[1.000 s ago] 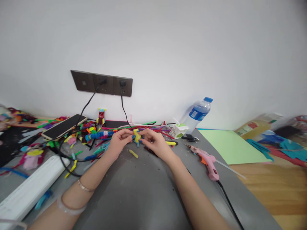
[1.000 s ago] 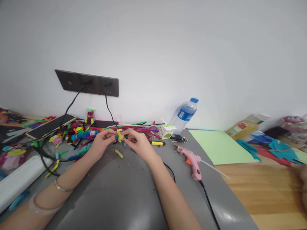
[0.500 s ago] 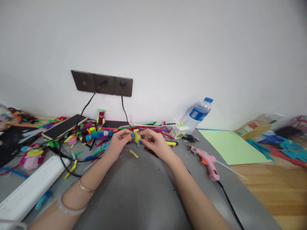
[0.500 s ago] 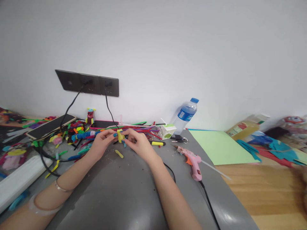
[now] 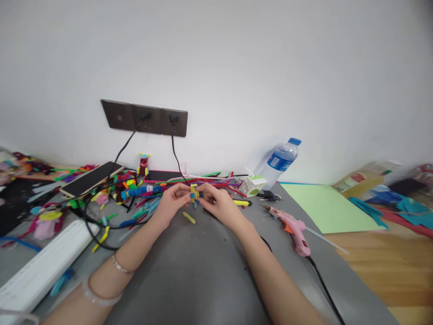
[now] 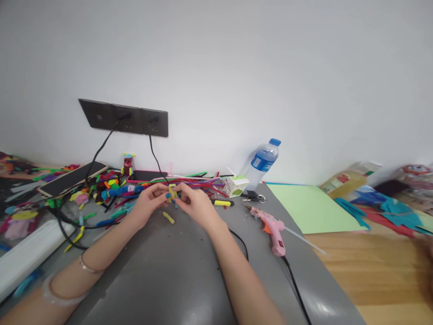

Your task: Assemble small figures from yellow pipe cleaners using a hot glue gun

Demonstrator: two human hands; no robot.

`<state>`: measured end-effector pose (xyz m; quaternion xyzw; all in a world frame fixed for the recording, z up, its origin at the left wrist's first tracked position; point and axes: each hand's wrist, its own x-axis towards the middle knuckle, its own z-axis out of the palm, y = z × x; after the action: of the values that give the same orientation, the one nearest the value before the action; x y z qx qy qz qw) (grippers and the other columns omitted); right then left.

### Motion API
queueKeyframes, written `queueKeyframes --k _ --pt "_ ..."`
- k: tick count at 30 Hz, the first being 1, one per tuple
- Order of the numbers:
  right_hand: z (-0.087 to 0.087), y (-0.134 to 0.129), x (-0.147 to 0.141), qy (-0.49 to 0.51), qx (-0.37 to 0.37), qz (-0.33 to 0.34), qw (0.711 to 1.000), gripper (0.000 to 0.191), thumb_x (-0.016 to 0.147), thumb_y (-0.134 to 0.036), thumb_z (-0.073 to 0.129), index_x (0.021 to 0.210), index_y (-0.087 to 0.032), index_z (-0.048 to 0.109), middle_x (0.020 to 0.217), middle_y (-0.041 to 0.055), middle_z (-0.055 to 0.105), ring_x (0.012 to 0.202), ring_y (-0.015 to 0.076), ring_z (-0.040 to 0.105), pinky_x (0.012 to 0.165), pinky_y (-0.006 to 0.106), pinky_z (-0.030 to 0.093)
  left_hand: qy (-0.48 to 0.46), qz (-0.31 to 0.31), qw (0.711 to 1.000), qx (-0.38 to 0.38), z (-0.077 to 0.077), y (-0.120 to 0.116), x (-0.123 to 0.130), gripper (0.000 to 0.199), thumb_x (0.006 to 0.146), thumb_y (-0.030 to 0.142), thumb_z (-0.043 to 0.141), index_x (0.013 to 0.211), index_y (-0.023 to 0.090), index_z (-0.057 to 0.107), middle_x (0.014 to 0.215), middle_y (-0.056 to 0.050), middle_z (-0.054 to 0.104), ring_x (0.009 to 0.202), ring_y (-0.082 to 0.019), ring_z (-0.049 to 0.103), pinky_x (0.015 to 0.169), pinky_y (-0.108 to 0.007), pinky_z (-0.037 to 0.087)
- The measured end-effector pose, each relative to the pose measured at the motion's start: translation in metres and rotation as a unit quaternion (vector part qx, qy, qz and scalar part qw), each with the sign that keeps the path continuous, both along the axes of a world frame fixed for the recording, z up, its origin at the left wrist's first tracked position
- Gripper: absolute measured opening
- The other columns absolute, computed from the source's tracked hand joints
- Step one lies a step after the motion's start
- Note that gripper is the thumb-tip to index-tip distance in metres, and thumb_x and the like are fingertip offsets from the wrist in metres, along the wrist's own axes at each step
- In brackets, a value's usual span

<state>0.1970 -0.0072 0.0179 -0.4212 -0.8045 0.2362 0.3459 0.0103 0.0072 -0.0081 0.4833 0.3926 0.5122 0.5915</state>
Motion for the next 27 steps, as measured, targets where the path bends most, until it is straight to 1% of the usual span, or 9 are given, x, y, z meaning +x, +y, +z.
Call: queueKeyframes --k 8,14,20,27 --pt "-0.0051 0.0016 -0.0013 -0.024 0.02 -0.013 0.999 0.022 0.09 -0.023 0.057 0.111 -0.02 0.062 0.063 -0.0064 0.046 0.056 0.0111 0.045 0.057 0.021 0.033 0.002 0.0 1.0 -0.003 -0.0001 -0.0013 0.0024 0.037 0.065 0.04 0.084 0.088 0.016 0.068 0.076 -0.002 0.069 0.066 -0.013 0.064 0.06 -0.023 0.051" --pt "-0.002 -0.0016 -0.0013 -0.038 0.035 -0.011 0.999 0.022 0.09 -0.022 0.058 0.111 -0.021 0.063 0.062 -0.0062 0.047 0.055 0.0111 0.046 0.057 0.021 0.033 0.011 0.001 1.0 -0.001 0.001 -0.0029 0.0035 0.035 0.065 0.039 0.083 0.087 0.016 0.068 0.076 -0.002 0.069 0.067 -0.014 0.064 0.059 -0.023 0.051" --pt "-0.0003 -0.0018 0.0 -0.047 0.051 -0.015 0.997 0.02 0.091 -0.022 0.055 0.108 -0.021 0.066 0.06 -0.0049 0.05 0.054 0.0118 0.046 0.057 0.021 0.033 0.01 -0.008 1.0 -0.005 0.0013 -0.0028 0.0045 0.033 0.065 0.033 0.083 0.088 0.016 0.068 0.078 -0.002 0.069 0.068 -0.014 0.064 0.059 -0.024 0.051" --pt "0.0035 -0.0016 0.0009 -0.03 0.081 -0.056 0.995 0.026 0.09 -0.017 0.051 0.111 -0.021 0.067 0.06 -0.0038 0.051 0.054 0.0131 0.048 0.058 0.023 0.036 0.003 -0.014 1.0 -0.011 0.0022 -0.0018 0.0046 0.034 0.065 0.027 0.081 0.093 0.016 0.066 0.081 -0.003 0.072 0.071 -0.015 0.065 0.061 -0.023 0.048"
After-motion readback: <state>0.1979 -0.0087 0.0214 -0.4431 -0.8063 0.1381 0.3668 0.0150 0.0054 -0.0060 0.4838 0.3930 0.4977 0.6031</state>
